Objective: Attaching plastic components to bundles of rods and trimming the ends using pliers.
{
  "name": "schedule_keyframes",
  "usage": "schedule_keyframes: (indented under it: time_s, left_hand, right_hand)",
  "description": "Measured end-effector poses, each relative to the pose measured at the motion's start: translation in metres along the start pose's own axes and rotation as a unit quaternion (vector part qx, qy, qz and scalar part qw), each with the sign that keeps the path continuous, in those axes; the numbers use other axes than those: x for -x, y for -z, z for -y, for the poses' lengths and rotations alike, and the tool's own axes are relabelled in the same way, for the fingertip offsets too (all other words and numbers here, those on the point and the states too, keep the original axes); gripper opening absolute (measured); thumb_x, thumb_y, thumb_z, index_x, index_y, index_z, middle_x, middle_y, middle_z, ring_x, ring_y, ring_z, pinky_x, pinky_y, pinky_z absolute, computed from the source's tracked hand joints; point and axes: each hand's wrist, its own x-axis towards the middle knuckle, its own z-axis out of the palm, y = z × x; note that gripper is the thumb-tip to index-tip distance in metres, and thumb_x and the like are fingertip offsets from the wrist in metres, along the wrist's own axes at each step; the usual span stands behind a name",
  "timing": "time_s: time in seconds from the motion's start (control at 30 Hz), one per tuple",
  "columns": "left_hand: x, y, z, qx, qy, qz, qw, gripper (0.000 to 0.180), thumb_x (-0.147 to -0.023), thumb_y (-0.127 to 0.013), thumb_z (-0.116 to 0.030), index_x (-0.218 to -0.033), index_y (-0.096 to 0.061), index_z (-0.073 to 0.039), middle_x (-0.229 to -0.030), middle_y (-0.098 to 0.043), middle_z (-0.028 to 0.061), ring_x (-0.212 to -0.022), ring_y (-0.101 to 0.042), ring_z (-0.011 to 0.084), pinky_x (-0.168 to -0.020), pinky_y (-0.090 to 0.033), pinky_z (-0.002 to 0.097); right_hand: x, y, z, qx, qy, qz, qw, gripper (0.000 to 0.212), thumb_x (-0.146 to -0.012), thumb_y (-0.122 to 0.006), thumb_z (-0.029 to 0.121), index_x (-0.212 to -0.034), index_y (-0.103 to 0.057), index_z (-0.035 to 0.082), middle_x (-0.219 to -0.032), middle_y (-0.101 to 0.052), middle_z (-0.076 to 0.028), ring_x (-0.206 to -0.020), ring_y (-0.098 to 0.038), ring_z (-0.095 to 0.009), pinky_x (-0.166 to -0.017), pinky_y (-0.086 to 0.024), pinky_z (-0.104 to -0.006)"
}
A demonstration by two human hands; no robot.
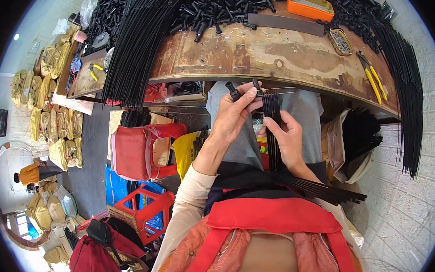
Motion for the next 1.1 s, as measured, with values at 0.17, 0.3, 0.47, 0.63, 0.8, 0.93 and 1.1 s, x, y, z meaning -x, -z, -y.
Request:
schedule_keyframes:
  time_s: [0.17,0.3,0.47,0.63,0.8,0.93,1.1]
  left_hand:
    - [0.002,0.002,-0.001,0.022,-0.006,0.007,1.0,0.028,-0.092,-0.064,-0.01,-0.117,-0.061,0.003,-0.107,-0.066,0.011,-0.095,-0.065,0.0187,-0.087,-0.055,0.032]
    - [0.008,-0.006,-0.009,0.021,0.004,0.034,0.999,0.031,-0.092,-0.062,-0.005,-0.122,-0.059,0.003,-0.112,-0.066,0.0118,-0.1,-0.064,0.019,-0.09,-0.053,0.0307]
    - [0.02,-0.007,-0.006,-0.037,-0.026,0.015,0.999,0.036,-0.09,-0.063,-0.003,-0.125,-0.058,0.001,-0.115,-0.066,0.0094,-0.1,-0.064,0.0157,-0.09,-0.051,0.0296]
    - [0.021,-0.011,-0.007,-0.08,-0.025,-0.029,0.996,0.035,-0.09,-0.064,-0.005,-0.125,-0.059,0.0,-0.112,-0.067,0.0081,-0.094,-0.063,0.013,-0.086,-0.05,0.0277]
    - [0.021,-0.01,-0.002,-0.025,-0.01,0.006,1.0,0.037,-0.092,-0.064,-0.009,-0.128,-0.057,-0.001,-0.112,-0.067,0.0084,-0.097,-0.061,0.0126,-0.089,-0.048,0.0279]
    - [0.026,-0.013,-0.005,-0.001,0.006,0.031,1.0,0.039,-0.093,-0.063,-0.011,-0.13,-0.054,-0.001,-0.114,-0.066,0.009,-0.098,-0.061,0.0131,-0.09,-0.048,0.0279]
    - [0.029,-0.011,0.003,0.013,0.014,0.033,0.999,0.036,-0.094,-0.062,-0.015,-0.127,-0.055,-0.002,-0.118,-0.064,0.0079,-0.101,-0.06,0.0128,-0.091,-0.048,0.0278]
  right_hand:
    - [0.0,-0.003,0.0,0.005,0.003,0.002,1.0,0.015,-0.093,-0.064,0.013,-0.097,-0.059,0.0,-0.075,-0.063,-0.006,-0.068,-0.063,-0.013,-0.065,-0.055,-0.027]
    - [0.0,-0.003,-0.005,-0.016,0.041,-0.001,0.999,0.014,-0.093,-0.063,0.012,-0.098,-0.058,-0.001,-0.076,-0.063,-0.006,-0.069,-0.063,-0.013,-0.066,-0.056,-0.0279]
    - [0.003,-0.006,-0.001,0.006,0.029,0.012,0.999,0.015,-0.093,-0.063,0.012,-0.101,-0.059,0.0,-0.079,-0.064,-0.005,-0.071,-0.064,-0.012,-0.067,-0.054,-0.0262]
    - [-0.006,0.002,0.014,0.023,0.027,0.03,0.999,0.019,-0.091,-0.066,0.012,-0.103,-0.06,-0.002,-0.089,-0.067,-0.006,-0.078,-0.066,-0.012,-0.071,-0.055,-0.0246]
    - [-0.007,0.004,0.019,-0.002,0.009,0.057,0.998,0.019,-0.093,-0.063,0.013,-0.102,-0.06,-0.003,-0.086,-0.067,-0.007,-0.078,-0.067,-0.014,-0.073,-0.055,-0.0262]
    - [-0.013,0.014,0.014,-0.055,-0.032,0.12,0.991,0.019,-0.095,-0.059,0.014,-0.106,-0.06,-0.002,-0.086,-0.067,-0.008,-0.077,-0.067,-0.017,-0.074,-0.055,-0.0292]
    - [-0.008,0.013,0.017,-0.025,-0.003,0.114,0.993,0.02,-0.095,-0.059,0.013,-0.108,-0.06,-0.002,-0.087,-0.066,-0.008,-0.076,-0.067,-0.018,-0.074,-0.055,-0.0302]
